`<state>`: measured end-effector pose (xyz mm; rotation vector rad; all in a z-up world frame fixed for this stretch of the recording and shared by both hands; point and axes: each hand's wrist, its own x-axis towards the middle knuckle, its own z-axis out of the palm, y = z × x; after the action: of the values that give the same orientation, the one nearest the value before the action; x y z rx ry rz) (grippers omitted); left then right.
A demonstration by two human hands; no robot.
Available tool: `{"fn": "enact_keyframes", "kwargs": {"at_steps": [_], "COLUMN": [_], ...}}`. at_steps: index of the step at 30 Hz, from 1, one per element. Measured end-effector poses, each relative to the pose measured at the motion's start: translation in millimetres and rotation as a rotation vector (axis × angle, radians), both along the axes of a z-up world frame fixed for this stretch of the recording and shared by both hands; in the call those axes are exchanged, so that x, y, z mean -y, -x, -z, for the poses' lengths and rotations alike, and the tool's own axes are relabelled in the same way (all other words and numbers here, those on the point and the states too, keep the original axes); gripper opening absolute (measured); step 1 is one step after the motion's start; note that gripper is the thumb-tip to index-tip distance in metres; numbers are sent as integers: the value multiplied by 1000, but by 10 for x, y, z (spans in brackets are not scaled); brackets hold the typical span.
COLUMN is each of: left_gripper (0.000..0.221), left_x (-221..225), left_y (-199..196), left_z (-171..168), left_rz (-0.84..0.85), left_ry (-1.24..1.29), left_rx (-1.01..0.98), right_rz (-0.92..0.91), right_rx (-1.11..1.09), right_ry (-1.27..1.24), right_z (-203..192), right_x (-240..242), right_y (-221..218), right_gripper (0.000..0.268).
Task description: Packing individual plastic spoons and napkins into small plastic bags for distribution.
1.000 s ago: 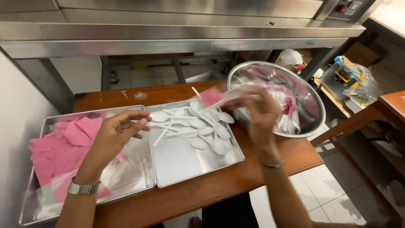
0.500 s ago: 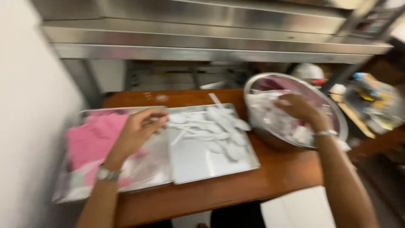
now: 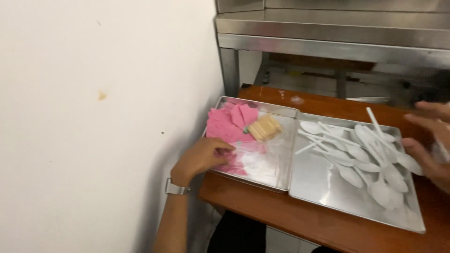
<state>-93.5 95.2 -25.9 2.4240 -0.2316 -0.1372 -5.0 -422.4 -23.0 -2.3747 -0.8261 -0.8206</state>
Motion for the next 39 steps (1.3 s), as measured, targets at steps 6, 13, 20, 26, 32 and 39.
{"fn": "enact_keyframes", "kwargs": {"at_steps": [6, 13, 20, 26, 32, 39], "left_gripper": [42, 23, 17, 40, 22, 16], "left_x": [64, 184, 552, 902, 1112, 1130], "left_y": [-65, -56, -31, -382, -966, -949], "left_z": [196, -276, -858, -804, -463, -276], "left_rz": [35, -28, -144, 93, 74, 30], "left_ry": [-186, -72, 91, 622, 897, 831], "left_rx": [-10, -61, 135, 243, 314, 426], "right_rz": [23, -217, -67, -22, -27, -31], "right_rx": [-1, 63, -273, -463, -535, -387], "right_ry": [124, 96, 222, 259, 171, 43], "right_z": [-16, 70, 192, 179, -1, -179], "right_x": [-657, -690, -597, -564, -680, -744], "right_y": [274, 322, 253, 245, 340, 273], "right_gripper": [35, 11, 26, 20, 15, 14]}}
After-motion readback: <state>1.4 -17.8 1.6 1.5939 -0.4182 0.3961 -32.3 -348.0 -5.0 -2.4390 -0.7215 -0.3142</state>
